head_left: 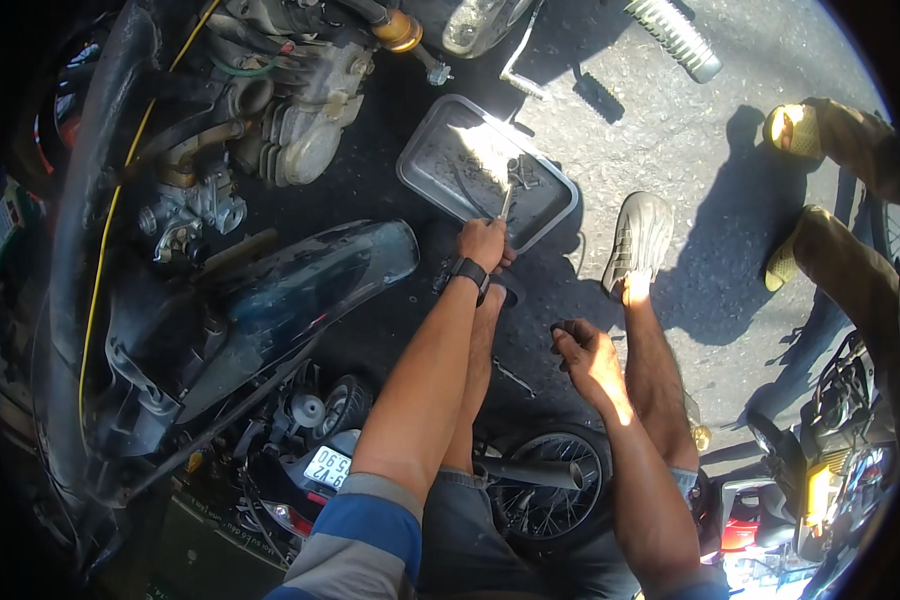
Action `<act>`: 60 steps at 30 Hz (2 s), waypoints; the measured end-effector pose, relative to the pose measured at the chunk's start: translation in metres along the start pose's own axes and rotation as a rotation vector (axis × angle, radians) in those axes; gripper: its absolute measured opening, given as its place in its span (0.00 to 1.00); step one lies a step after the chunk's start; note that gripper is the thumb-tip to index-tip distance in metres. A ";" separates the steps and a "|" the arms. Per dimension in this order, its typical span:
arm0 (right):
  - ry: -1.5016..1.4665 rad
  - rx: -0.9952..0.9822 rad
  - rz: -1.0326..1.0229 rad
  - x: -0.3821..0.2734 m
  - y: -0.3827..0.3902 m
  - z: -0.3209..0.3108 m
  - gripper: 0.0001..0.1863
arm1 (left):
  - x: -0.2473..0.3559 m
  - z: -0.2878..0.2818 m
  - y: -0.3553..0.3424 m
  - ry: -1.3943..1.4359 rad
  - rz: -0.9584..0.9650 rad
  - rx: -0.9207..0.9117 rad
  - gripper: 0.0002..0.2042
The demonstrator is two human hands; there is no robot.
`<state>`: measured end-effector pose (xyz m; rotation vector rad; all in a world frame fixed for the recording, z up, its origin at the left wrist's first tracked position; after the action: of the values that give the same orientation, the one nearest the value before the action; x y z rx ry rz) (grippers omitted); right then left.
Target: The person loosens parts on a motorcycle using a wrench, removes the front body panel, and searches through tools in a tool tray.
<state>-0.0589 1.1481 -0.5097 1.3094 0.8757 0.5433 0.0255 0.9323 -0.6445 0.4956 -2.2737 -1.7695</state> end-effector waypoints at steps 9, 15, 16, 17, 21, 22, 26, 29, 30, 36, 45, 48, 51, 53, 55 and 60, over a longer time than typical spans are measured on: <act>-0.045 -0.010 0.024 -0.017 0.013 0.032 0.16 | -0.006 -0.040 0.018 -0.067 0.023 0.023 0.19; -0.085 -0.033 0.002 -0.041 0.027 0.061 0.14 | -0.014 -0.078 0.022 0.046 0.034 0.024 0.17; -0.100 -0.039 0.016 -0.044 0.029 0.067 0.13 | -0.018 -0.085 0.024 0.091 0.027 0.024 0.17; -0.116 -0.046 0.029 -0.047 0.031 0.074 0.13 | -0.022 -0.095 0.026 0.136 0.021 0.026 0.16; -0.124 -0.053 0.036 -0.056 0.035 0.086 0.12 | 0.001 -0.130 0.061 0.111 0.223 0.136 0.16; -0.131 -0.067 0.034 -0.058 0.035 0.093 0.12 | 0.007 -0.146 0.077 0.272 0.281 0.131 0.16; -0.114 -0.052 0.009 -0.067 0.037 0.093 0.12 | 0.073 -0.225 0.191 0.705 0.525 0.282 0.18; -0.109 -0.067 -0.019 -0.076 0.042 0.102 0.12 | 0.093 -0.300 0.252 0.926 0.684 0.480 0.23; -0.114 -0.077 -0.022 -0.081 0.045 0.109 0.12 | 0.097 -0.322 0.262 0.966 0.735 0.477 0.25; -0.086 -0.089 0.005 -0.097 0.063 0.117 0.14 | 0.127 -0.382 0.289 1.179 0.929 0.331 0.28; -0.071 -0.077 -0.007 -0.072 0.026 0.117 0.14 | 0.115 -0.358 0.246 1.241 0.913 0.190 0.28; -0.034 -0.057 -0.001 -0.054 0.011 0.115 0.14 | 0.107 -0.345 0.232 1.276 0.906 0.175 0.27; 0.004 -0.060 0.025 -0.040 0.004 0.121 0.14 | 0.100 -0.340 0.221 1.202 0.931 0.178 0.25; 0.026 -0.066 0.038 -0.032 0.000 0.128 0.14 | 0.090 -0.345 0.214 1.192 0.918 0.198 0.25; 0.022 -0.084 0.015 -0.027 -0.005 0.138 0.15 | 0.081 -0.351 0.208 1.153 0.911 0.236 0.25; 0.091 -0.088 -0.028 -0.028 -0.021 0.162 0.14 | 0.065 -0.365 0.186 1.139 0.900 0.262 0.26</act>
<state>0.0521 1.0262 -0.5203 1.1983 0.9340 0.6166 0.0768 0.6214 -0.3744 0.2954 -1.4581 -0.4906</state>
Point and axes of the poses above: each hand's wrist, its own y-axis away from the middle knuckle, its own z-axis out of the palm, x = y × z, the point moved 10 cm from there along -y, towards the middle knuckle, and after that the axes turned 5 degrees about -z, right-handed, at the moved point
